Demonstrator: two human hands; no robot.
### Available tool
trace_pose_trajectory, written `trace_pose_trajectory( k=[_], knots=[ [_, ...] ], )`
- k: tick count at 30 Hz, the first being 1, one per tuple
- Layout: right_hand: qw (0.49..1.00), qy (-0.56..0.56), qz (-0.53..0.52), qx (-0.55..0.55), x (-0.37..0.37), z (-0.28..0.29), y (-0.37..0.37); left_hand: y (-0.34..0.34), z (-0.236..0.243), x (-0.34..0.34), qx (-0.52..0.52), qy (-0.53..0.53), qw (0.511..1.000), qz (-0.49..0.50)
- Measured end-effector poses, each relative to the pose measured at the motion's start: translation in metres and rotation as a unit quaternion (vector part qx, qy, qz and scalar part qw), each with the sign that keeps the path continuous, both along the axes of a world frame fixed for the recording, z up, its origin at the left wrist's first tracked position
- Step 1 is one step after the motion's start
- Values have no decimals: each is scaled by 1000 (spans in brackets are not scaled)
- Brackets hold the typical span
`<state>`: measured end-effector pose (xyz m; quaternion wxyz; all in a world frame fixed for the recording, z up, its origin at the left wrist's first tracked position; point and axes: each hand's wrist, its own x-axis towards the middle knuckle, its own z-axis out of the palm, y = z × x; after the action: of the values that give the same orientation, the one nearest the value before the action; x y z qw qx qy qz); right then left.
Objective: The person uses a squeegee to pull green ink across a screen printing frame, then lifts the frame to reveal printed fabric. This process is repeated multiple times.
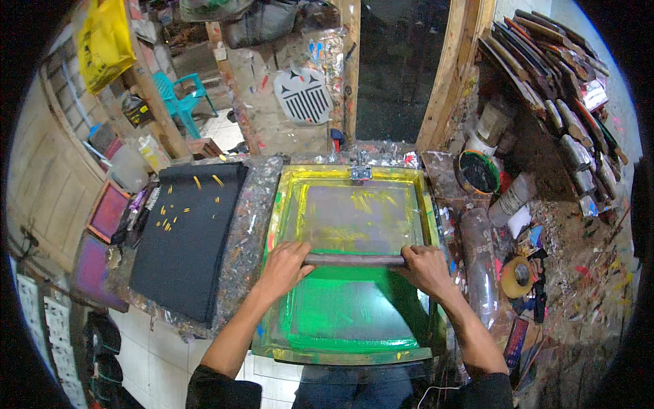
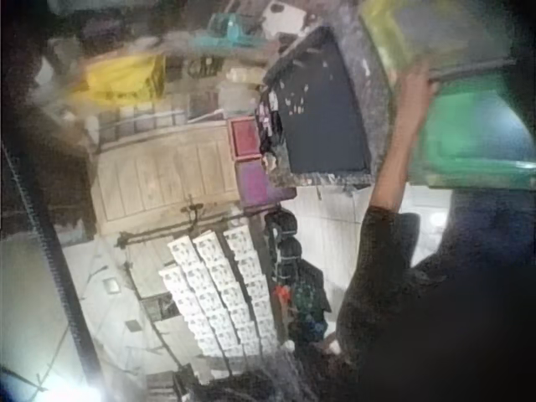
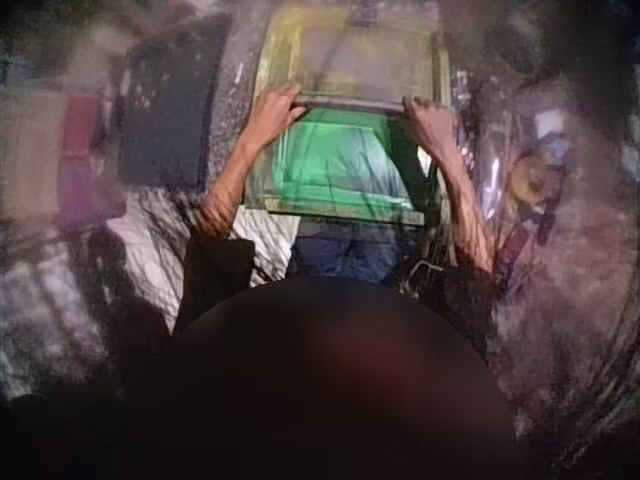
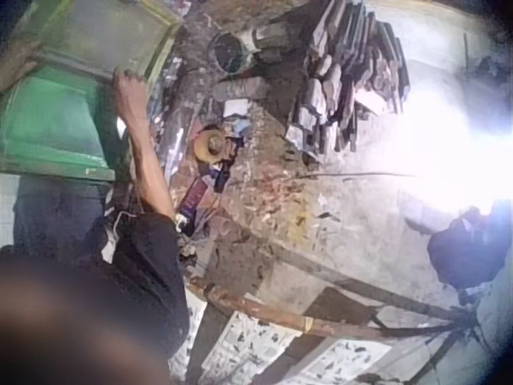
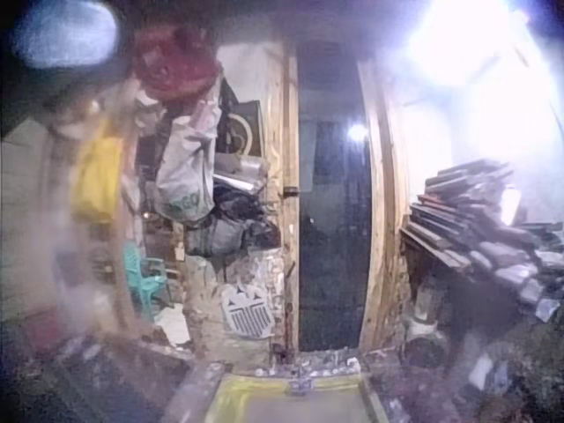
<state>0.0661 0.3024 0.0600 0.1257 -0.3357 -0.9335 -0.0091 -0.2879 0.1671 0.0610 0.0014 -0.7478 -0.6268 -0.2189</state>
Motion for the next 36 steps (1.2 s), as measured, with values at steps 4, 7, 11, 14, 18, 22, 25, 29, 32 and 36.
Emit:
trace_pose_trajectory(
  k=[4,7,11,14,18,22,25,29,32,36],
  knots=[
    [1000,5,21,12,17,-1,-57,-43,-3,18,-7,-10,1000,18],
    [1000,-26,13,-2,33,6,-129,-105,3,35,-62,2,998,-3],
    [997,-26,52,-51,51,20,-154,-141,9,48,-97,-33,995,-2],
    [981,-121,45,-144,35,19,-88,-95,14,35,-174,-37,983,34],
    [999,30,10,-12,-9,17,-6,7,16,7,-35,-37,997,59],
    [1000,9,-1,-14,-18,20,-6,23,-1,8,33,-37,997,61],
    [999,-11,14,-34,3,19,-47,-23,-16,15,-14,-35,998,50],
    [995,-60,17,-79,29,19,-104,-84,-23,26,-21,-43,998,33],
    [995,-49,8,-82,33,29,-148,-122,-14,41,-6,-29,999,23],
    [992,-73,12,-98,42,34,-186,-164,-4,58,7,-93,996,5]
  ],
)
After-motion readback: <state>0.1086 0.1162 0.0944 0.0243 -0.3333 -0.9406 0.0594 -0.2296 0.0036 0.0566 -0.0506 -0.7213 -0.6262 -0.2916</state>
